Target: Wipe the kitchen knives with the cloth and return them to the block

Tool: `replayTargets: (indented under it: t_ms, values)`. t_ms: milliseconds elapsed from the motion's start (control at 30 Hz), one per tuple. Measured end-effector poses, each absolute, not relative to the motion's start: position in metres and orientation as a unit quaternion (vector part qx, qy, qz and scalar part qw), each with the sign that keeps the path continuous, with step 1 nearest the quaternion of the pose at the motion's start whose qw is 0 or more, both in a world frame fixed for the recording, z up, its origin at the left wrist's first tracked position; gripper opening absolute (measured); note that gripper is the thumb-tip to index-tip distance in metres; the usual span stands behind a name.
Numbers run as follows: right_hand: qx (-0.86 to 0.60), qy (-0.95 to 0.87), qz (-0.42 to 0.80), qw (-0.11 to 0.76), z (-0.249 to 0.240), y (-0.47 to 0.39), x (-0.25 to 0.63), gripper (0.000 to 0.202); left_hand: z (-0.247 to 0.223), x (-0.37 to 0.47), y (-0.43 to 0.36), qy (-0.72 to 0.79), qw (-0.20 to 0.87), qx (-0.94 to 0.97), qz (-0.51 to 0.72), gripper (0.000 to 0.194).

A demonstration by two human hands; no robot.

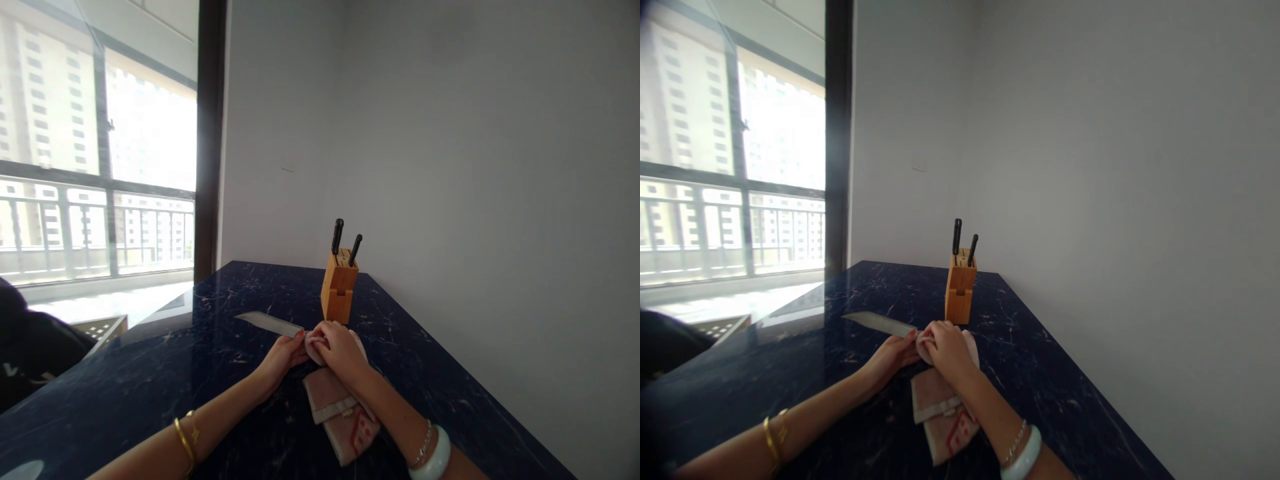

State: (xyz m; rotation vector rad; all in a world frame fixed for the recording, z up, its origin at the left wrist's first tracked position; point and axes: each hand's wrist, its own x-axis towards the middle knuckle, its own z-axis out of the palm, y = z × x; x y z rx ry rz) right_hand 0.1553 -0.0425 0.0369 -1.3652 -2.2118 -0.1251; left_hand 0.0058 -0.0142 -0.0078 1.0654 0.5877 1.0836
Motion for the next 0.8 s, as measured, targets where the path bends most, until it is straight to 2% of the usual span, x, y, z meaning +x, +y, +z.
replayTargets:
  t_ms: [333, 800]
  values:
    - [-0.530, -0.808, -0.193, 0.170, 0.030, -0.041, 0.157, 0.010, -0.004, 0.007, -0.019, 0.262, 0.679, 0.492, 0.478, 0.038]
    - [-0.504, -0.816, -0.248, 0.137, 0.034, -0.046, 0.154, 0.006, -0.014, 0.008, -0.011, 0.287, 0.656, 0.509, 0.478, 0.036]
